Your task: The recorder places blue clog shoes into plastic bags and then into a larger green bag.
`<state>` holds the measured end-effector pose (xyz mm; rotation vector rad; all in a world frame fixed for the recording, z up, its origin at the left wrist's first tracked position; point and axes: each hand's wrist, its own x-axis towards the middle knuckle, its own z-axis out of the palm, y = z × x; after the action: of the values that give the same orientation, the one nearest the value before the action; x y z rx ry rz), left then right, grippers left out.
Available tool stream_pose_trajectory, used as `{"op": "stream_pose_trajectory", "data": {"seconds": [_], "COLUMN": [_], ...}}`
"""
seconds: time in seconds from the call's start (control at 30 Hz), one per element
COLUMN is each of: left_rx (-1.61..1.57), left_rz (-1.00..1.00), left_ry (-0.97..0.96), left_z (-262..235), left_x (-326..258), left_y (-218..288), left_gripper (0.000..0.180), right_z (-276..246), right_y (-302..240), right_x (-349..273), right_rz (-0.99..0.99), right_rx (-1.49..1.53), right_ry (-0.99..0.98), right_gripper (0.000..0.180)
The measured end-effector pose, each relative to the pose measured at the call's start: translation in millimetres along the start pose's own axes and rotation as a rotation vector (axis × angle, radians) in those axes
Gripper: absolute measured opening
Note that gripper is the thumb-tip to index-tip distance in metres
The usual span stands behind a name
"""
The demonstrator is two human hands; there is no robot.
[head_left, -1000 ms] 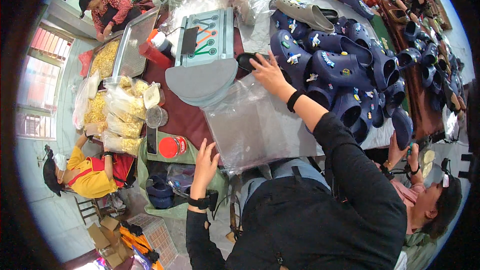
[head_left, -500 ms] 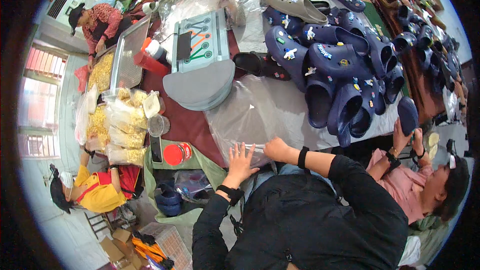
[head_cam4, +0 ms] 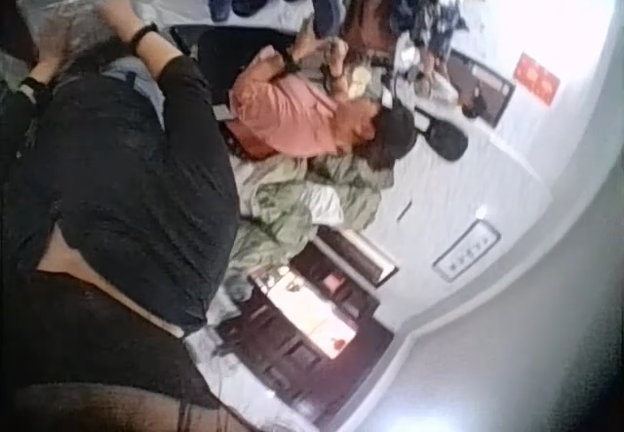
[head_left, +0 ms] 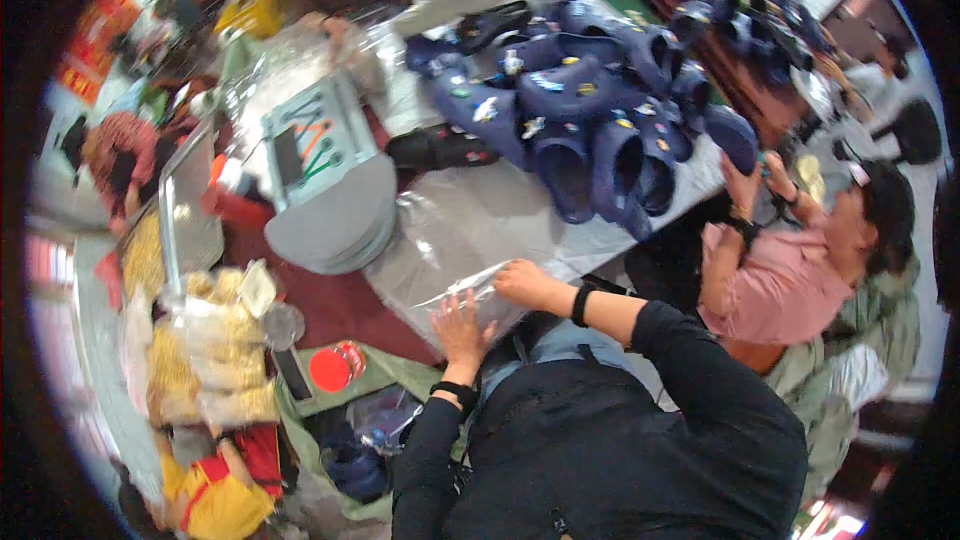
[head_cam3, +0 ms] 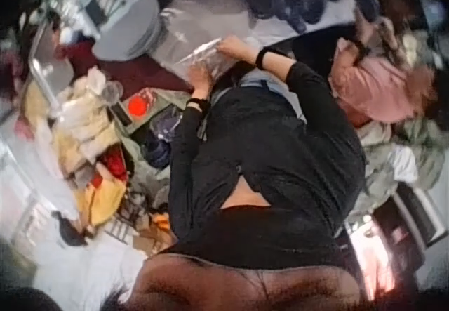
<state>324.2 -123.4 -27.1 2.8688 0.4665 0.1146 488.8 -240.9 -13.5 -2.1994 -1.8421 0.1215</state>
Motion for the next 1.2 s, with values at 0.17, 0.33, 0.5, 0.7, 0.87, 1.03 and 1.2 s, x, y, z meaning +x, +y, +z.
{"op": "stream_pose_trajectory", "data": {"seconds": [0.17, 0.33, 0.5, 0.7, 0.87, 1.03, 1.2], "left_rx": [0.121, 0.265, 0.131, -0.147, -0.196, -0.198, -0.303], "left_rz": [0.051, 0.256, 0.234, 0.267, 0.061, -0.049, 0.067], "left_ry": [-0.029, -0.078, -0.542, -0.615, -0.427, -0.435, -0.475], "left_z": [5.1, -36.7, -26.2, 16.8, 15.4, 19.4, 14.1], "left_x": [14.3, 17.0, 18.3, 20.4, 16.1, 18.4, 4.3], "left_y": [-15.5, 3.4, -8.4, -40.7, -44.6, -31.6, -27.2], "left_gripper": [0.074, 0.055, 0.051, 0.027, 0.018, 0.018, 0.038], "right_z": [-7.5, -14.4, -10.4, -74.8, -158.4, -195.4, -199.1], "right_y": [-17.7, -12.4, -11.7, 11.5, 88.3, 217.3, 272.1], "right_x": [7.5, -17.5, -31.8, -23.7, -21.4, -27.1, 11.5], "right_rz": [0.103, 0.244, 0.293, 0.448, 0.671, 0.820, 0.933], "right_rx": [-0.133, -0.258, -0.189, 0.269, 0.552, 0.092, 0.242], "right_ry": [0.097, 0.137, 0.022, -0.002, 0.614, 0.959, 0.443], "right_gripper": [0.005, 0.004, 0.007, 0.024, 0.023, 0.051, 0.044]}}
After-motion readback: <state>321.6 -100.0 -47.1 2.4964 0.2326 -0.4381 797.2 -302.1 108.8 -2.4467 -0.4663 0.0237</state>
